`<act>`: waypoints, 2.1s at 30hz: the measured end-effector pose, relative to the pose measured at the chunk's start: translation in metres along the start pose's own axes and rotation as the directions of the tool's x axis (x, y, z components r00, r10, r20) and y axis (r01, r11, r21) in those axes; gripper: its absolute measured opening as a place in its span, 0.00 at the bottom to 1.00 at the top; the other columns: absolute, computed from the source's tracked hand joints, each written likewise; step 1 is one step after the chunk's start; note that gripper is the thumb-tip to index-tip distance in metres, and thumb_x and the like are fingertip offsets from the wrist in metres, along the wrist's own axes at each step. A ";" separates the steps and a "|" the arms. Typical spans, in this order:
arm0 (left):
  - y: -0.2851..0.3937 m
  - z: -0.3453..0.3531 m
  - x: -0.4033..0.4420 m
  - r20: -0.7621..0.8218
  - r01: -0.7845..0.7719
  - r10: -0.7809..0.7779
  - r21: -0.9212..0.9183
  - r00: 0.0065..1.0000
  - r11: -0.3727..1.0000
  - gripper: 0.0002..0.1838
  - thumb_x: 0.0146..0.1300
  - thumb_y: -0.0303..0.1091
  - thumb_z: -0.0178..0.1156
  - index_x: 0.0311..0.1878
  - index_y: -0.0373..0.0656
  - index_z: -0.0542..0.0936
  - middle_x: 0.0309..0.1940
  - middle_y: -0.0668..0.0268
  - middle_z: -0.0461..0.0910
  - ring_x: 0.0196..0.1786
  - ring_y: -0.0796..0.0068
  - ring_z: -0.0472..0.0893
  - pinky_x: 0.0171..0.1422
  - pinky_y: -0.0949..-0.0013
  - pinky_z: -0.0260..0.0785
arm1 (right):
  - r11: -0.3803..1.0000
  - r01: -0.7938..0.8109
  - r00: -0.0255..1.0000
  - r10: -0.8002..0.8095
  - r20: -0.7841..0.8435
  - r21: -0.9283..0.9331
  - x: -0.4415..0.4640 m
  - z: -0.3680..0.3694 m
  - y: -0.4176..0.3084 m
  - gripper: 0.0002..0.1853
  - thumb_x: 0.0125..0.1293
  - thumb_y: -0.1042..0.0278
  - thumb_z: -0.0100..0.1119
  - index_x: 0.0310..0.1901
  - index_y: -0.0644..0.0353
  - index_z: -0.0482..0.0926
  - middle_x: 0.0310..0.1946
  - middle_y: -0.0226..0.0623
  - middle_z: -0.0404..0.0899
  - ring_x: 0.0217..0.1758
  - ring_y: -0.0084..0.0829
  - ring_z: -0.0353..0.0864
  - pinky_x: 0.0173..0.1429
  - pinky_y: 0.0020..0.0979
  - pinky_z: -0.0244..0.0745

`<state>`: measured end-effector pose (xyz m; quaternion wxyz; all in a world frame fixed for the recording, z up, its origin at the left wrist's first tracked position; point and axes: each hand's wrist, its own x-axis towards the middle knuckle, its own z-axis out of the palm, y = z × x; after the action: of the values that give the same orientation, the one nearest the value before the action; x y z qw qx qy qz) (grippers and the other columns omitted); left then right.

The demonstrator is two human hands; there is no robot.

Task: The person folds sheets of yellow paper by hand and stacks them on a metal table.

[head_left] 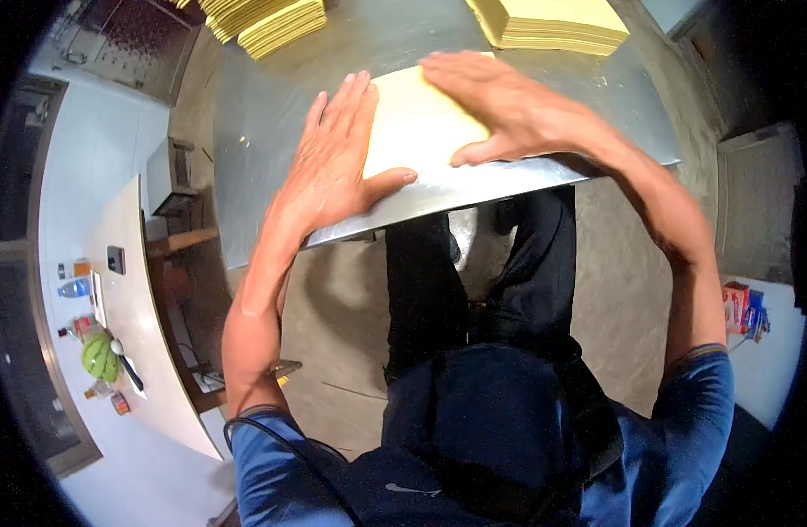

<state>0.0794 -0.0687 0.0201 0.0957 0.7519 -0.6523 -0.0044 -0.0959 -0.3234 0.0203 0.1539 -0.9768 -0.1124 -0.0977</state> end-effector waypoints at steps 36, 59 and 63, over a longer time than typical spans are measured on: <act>0.002 0.000 0.008 0.032 0.035 -0.035 0.017 0.999 0.999 0.65 0.66 0.68 0.69 0.87 0.25 0.53 0.90 0.37 0.50 0.93 0.44 0.48 0.96 0.44 0.35 | 0.992 -0.128 0.991 0.127 -0.038 -0.017 -0.045 -0.021 0.013 0.58 0.60 0.43 0.80 0.83 0.72 0.63 0.84 0.62 0.63 0.90 0.56 0.59 0.93 0.50 0.54; 0.020 -0.004 0.045 0.108 -0.027 0.022 0.042 0.994 0.999 0.67 0.65 0.72 0.68 0.87 0.25 0.53 0.89 0.35 0.50 0.93 0.42 0.47 0.96 0.41 0.35 | 0.991 -0.111 0.987 0.118 -0.110 0.070 -0.056 -0.014 0.022 0.56 0.63 0.47 0.80 0.84 0.70 0.63 0.85 0.59 0.63 0.89 0.55 0.60 0.92 0.50 0.54; 0.046 0.027 0.084 -0.033 -0.174 0.172 -0.055 0.985 0.983 0.67 0.66 0.75 0.66 0.86 0.23 0.56 0.89 0.34 0.51 0.93 0.42 0.48 0.96 0.42 0.36 | 0.987 -0.126 0.989 0.133 -0.065 0.099 -0.054 -0.021 0.021 0.57 0.62 0.48 0.81 0.85 0.67 0.62 0.85 0.58 0.63 0.89 0.54 0.60 0.93 0.49 0.54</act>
<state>0.0436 -0.1610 0.0099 0.1264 0.6894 -0.7132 -0.0043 -0.1454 -0.3598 0.0218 0.2101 -0.9695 -0.0475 -0.1171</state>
